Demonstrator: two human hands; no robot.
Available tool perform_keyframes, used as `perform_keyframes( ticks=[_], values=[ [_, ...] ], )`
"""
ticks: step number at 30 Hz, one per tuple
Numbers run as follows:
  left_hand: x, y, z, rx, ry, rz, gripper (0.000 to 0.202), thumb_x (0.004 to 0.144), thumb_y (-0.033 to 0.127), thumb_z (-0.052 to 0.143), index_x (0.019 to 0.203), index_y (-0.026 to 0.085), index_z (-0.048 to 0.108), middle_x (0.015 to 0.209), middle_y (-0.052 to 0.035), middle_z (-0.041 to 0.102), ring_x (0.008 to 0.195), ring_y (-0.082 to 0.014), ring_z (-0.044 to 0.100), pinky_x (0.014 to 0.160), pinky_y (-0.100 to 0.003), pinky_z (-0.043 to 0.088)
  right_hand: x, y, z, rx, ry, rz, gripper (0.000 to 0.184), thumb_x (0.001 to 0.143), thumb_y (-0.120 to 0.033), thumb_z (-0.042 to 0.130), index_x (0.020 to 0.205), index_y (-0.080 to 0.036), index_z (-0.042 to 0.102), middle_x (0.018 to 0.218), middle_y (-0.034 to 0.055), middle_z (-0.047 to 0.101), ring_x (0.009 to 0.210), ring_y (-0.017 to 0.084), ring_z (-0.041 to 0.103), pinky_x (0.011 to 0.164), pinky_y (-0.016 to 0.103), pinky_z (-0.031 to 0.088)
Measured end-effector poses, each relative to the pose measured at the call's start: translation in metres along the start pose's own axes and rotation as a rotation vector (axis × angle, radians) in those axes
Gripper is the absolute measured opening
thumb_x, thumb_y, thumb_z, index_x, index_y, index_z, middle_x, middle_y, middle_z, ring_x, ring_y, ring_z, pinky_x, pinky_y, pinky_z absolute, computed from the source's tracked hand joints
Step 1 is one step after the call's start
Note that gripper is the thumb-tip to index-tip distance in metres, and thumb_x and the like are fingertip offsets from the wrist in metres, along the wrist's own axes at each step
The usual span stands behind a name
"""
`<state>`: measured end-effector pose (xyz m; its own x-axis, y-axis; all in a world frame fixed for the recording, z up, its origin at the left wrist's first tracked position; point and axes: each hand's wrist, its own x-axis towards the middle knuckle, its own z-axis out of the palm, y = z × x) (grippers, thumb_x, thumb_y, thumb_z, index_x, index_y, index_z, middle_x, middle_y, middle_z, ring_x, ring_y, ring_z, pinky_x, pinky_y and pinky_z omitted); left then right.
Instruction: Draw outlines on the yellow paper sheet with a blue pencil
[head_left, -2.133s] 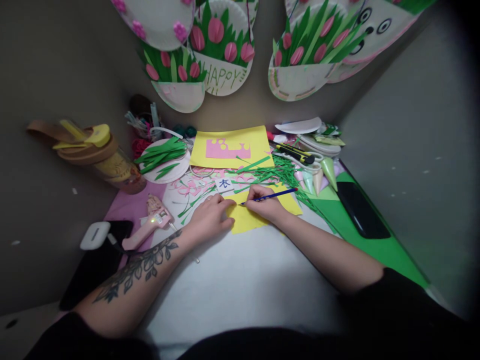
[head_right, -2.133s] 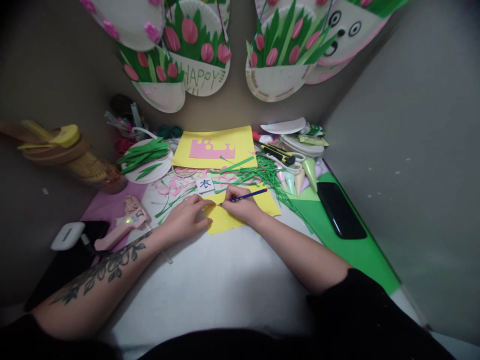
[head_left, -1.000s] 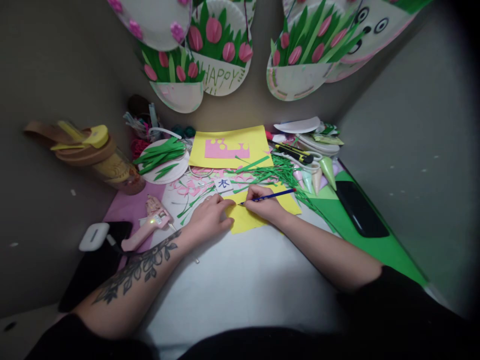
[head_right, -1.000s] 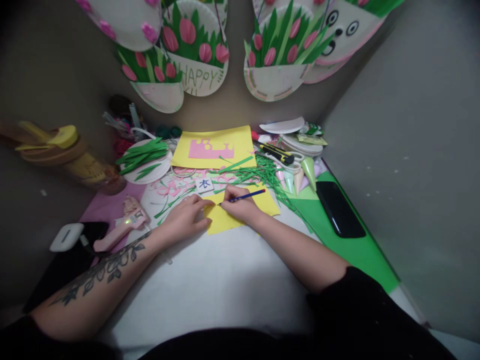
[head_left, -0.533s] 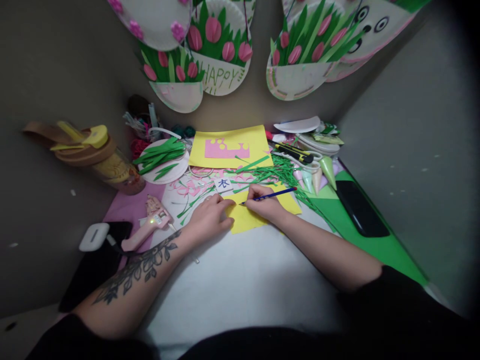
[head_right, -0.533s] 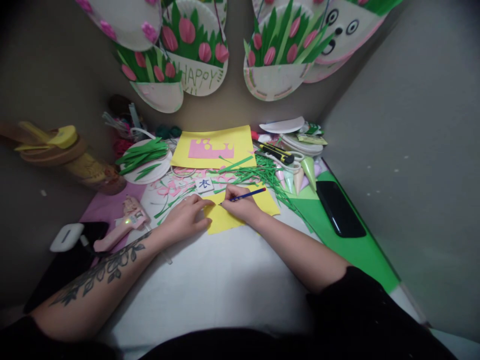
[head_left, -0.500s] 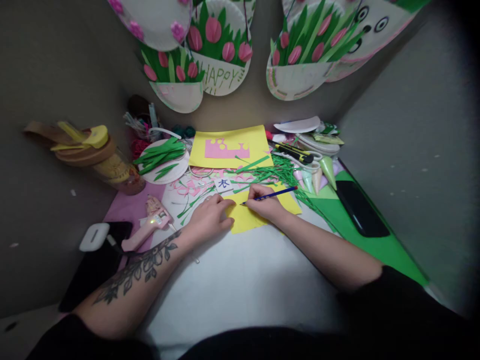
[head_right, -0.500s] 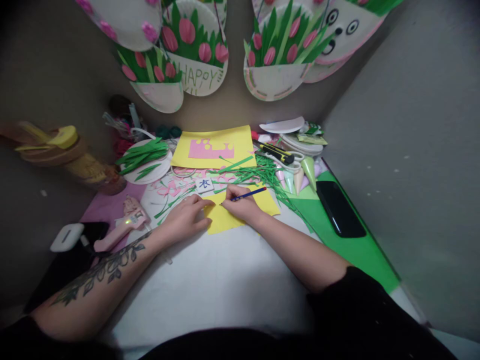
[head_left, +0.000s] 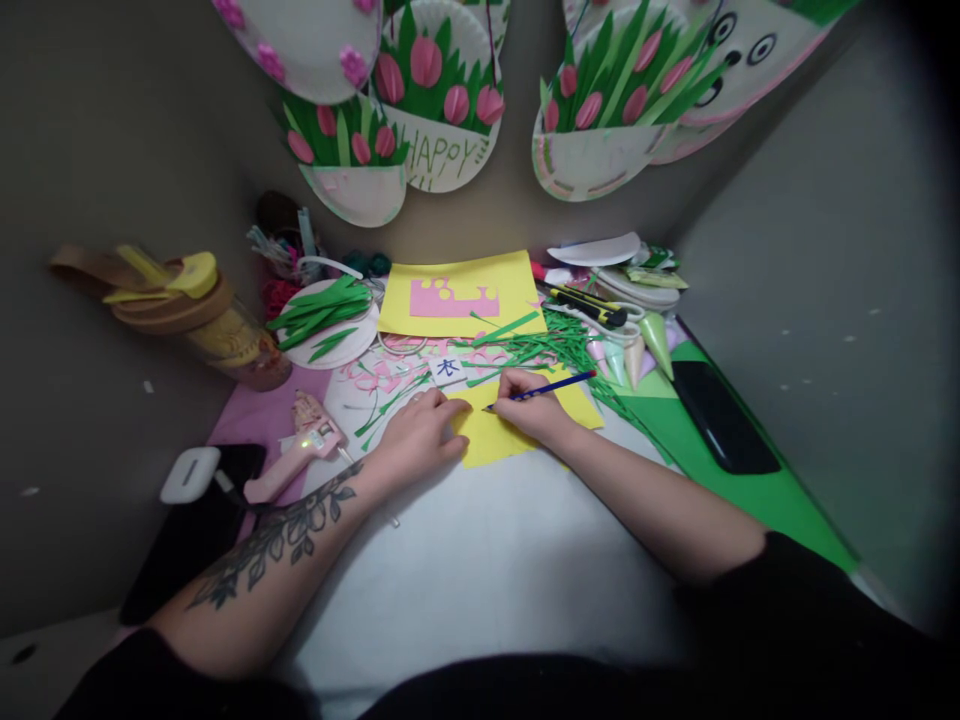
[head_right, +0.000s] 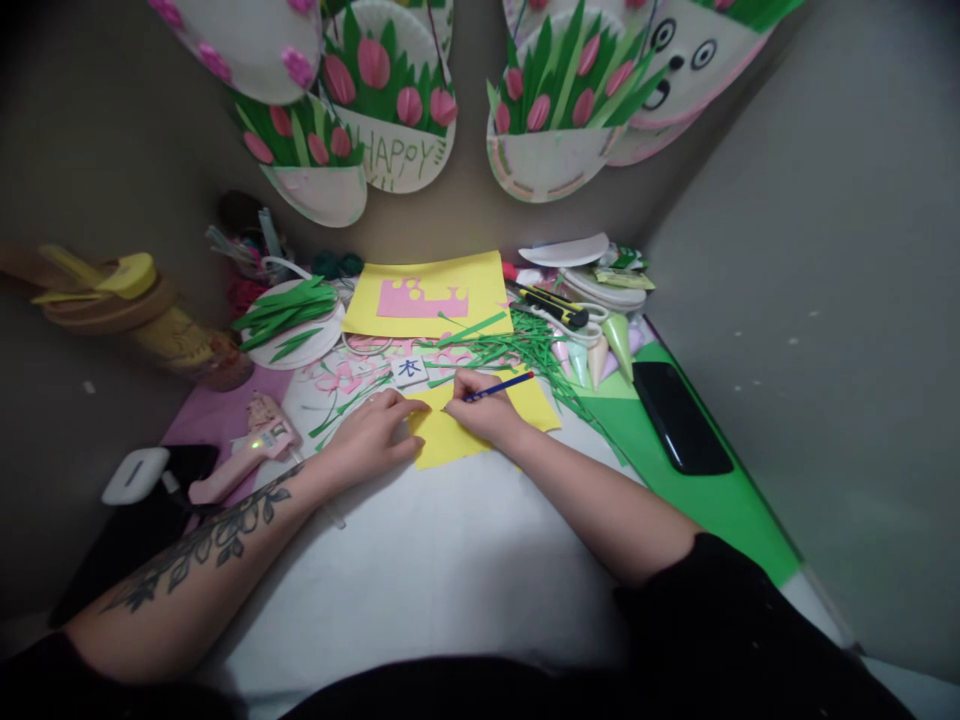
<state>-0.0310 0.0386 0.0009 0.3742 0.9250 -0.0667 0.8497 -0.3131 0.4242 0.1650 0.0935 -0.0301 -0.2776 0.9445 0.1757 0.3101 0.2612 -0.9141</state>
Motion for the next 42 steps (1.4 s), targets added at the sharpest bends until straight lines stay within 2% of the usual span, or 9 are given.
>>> perform_keyframes(
  ticks=[9,15,20,23,27,29,32,37,42],
  values=[
    [-0.001,0.000,0.000,-0.002,-0.004,-0.003,0.045,0.078,0.035,0.055,0.123,0.026,0.055,0.107,-0.0051,0.053,0.099,-0.0222,0.054,0.091,-0.034,0.043,0.001,0.000,0.001,-0.017,-0.044,-0.012,0.012,0.060,-0.016,0.057,0.055,-0.019,0.046,0.053,-0.0047,0.046,0.054,0.010,0.040,0.050,0.023,0.030],
    [0.000,-0.001,0.001,0.003,-0.004,-0.007,0.045,0.079,0.035,0.054,0.123,0.026,0.055,0.107,-0.0052,0.054,0.100,-0.0221,0.053,0.091,-0.034,0.042,0.002,-0.001,-0.004,0.052,0.060,-0.004,0.020,0.060,-0.015,0.059,0.052,-0.019,0.041,0.050,-0.0056,0.041,0.050,0.009,0.036,0.048,0.023,0.028],
    [0.000,0.000,0.001,0.003,0.004,0.003,0.044,0.079,0.035,0.054,0.122,0.026,0.056,0.107,-0.0055,0.054,0.099,-0.0223,0.053,0.090,-0.034,0.042,0.007,-0.008,-0.007,0.200,0.011,0.085,0.011,0.078,-0.032,0.056,0.080,-0.021,0.060,0.068,-0.0013,0.063,0.055,0.012,0.054,0.052,0.026,0.042],
    [-0.001,-0.001,0.001,0.003,0.020,0.016,0.043,0.079,0.035,0.054,0.121,0.025,0.056,0.106,-0.0055,0.054,0.099,-0.0223,0.053,0.091,-0.034,0.042,0.019,-0.011,-0.004,0.057,-0.072,-0.058,0.018,0.084,-0.032,0.049,0.090,-0.023,0.063,0.086,0.0023,0.068,0.074,0.016,0.063,0.069,0.031,0.049],
    [-0.002,-0.002,0.002,0.011,0.024,0.027,0.042,0.079,0.034,0.054,0.120,0.025,0.056,0.104,-0.0055,0.053,0.098,-0.0223,0.053,0.090,-0.035,0.042,0.046,-0.009,0.004,-0.300,-0.218,-0.350,0.018,0.074,-0.018,0.055,0.091,-0.022,0.062,0.101,0.0051,0.065,0.105,0.022,0.054,0.091,0.037,0.043],
    [-0.001,-0.001,0.001,0.011,0.018,0.021,0.042,0.078,0.033,0.055,0.119,0.025,0.056,0.104,-0.0055,0.053,0.097,-0.0222,0.053,0.090,-0.035,0.042,0.060,-0.006,0.010,-0.424,-0.330,-0.405,0.027,0.068,-0.014,0.058,0.094,-0.022,0.059,0.108,0.0065,0.062,0.114,0.025,0.047,0.094,0.039,0.040],
    [-0.001,0.000,0.000,0.005,0.005,0.012,0.043,0.078,0.033,0.055,0.120,0.026,0.056,0.105,-0.0057,0.053,0.099,-0.0225,0.052,0.091,-0.035,0.042,0.074,-0.003,0.017,-0.532,-0.406,-0.421,0.025,0.065,-0.015,0.060,0.089,-0.020,0.057,0.107,0.0087,0.060,0.114,0.028,0.046,0.093,0.042,0.038],
    [-0.001,0.001,-0.001,-0.004,-0.005,0.005,0.043,0.079,0.034,0.054,0.120,0.025,0.056,0.105,-0.0061,0.053,0.099,-0.0231,0.052,0.092,-0.036,0.041,0.072,-0.010,0.007,-0.441,-0.341,-0.444,0.020,0.063,-0.018,0.065,0.077,-0.021,0.051,0.102,0.0086,0.062,0.109,0.027,0.049,0.089,0.039,0.039],
    [-0.001,0.003,-0.004,-0.014,-0.016,-0.025,0.042,0.079,0.034,0.054,0.120,0.026,0.056,0.106,-0.0061,0.053,0.100,-0.0231,0.052,0.090,-0.035,0.042,0.038,-0.019,-0.025,-0.322,-0.190,-0.362,0.022,0.068,-0.022,0.066,0.078,-0.022,0.046,0.108,0.0083,0.062,0.101,0.024,0.054,0.084,0.037,0.040]
  ],
)
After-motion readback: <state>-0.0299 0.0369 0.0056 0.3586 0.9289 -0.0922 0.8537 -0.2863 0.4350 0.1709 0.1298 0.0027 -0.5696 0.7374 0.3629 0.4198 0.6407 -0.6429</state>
